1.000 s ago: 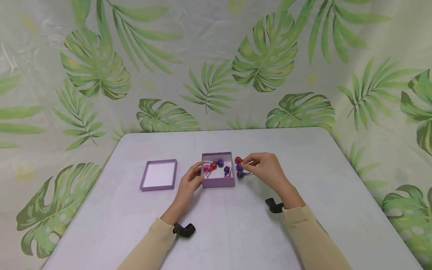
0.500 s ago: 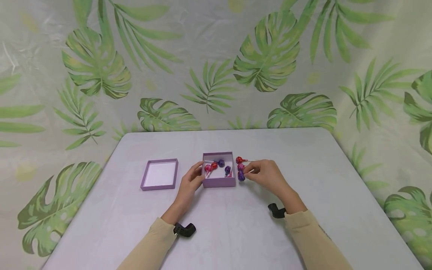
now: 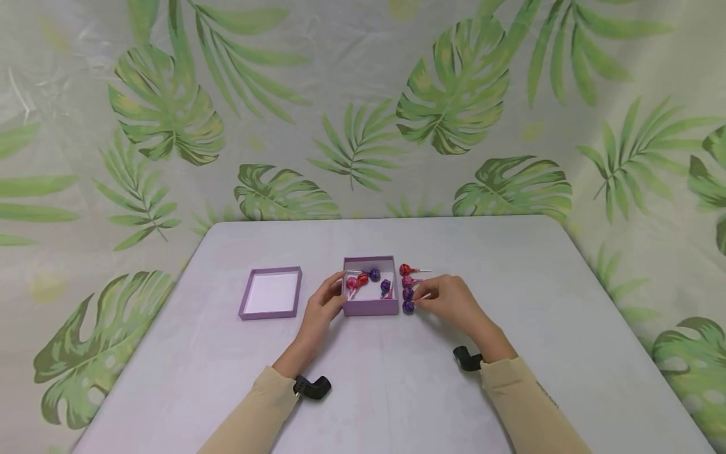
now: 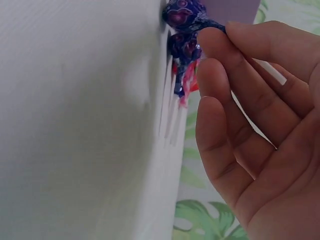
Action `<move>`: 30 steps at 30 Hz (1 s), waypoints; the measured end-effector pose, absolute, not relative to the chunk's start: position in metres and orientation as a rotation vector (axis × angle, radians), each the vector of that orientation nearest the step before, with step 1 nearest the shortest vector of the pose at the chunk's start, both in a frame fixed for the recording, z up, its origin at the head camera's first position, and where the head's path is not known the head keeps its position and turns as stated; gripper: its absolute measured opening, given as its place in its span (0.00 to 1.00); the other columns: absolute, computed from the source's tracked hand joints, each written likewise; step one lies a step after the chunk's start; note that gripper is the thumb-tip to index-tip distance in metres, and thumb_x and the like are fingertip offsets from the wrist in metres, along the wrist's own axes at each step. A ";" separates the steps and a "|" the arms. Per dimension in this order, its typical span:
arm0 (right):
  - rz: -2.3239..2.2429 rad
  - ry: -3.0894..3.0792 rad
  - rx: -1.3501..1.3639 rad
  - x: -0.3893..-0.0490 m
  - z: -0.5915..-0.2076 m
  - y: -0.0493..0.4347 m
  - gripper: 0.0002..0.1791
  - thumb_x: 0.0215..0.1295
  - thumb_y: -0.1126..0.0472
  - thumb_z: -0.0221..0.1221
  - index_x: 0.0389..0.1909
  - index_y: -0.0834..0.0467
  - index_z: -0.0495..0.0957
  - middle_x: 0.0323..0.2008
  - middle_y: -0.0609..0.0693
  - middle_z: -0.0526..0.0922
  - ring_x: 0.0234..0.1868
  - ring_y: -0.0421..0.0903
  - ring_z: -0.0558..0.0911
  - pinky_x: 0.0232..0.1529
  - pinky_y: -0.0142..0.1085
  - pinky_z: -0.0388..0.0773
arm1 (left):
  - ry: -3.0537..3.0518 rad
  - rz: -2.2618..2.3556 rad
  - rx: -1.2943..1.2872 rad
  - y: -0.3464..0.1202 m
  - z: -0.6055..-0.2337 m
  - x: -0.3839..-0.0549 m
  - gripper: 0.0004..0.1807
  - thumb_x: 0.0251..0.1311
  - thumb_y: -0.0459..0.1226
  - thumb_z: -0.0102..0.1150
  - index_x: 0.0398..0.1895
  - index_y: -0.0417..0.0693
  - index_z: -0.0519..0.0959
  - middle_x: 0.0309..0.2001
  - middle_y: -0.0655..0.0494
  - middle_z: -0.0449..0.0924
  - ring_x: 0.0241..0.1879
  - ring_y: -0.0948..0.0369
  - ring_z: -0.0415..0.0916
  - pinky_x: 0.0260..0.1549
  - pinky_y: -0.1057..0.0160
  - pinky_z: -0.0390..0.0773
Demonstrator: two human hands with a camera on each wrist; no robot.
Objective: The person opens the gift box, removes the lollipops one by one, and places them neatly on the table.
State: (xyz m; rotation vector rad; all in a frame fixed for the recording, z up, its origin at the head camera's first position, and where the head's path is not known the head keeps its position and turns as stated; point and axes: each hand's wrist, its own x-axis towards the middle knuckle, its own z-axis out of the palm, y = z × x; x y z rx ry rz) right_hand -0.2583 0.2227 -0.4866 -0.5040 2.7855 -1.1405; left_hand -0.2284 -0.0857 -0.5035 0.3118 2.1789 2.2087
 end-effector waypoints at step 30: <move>-0.904 2.883 -0.458 -0.270 -0.505 0.260 0.03 0.62 0.60 0.70 0.35 0.49 0.89 0.37 0.44 0.86 0.41 0.47 0.81 0.45 0.47 0.79 | 2.196 2.203 0.318 -0.085 -0.506 -0.229 0.28 0.71 0.28 0.52 0.73 0.47 0.68 0.72 0.34 0.63 0.71 0.44 0.62 0.66 0.52 0.67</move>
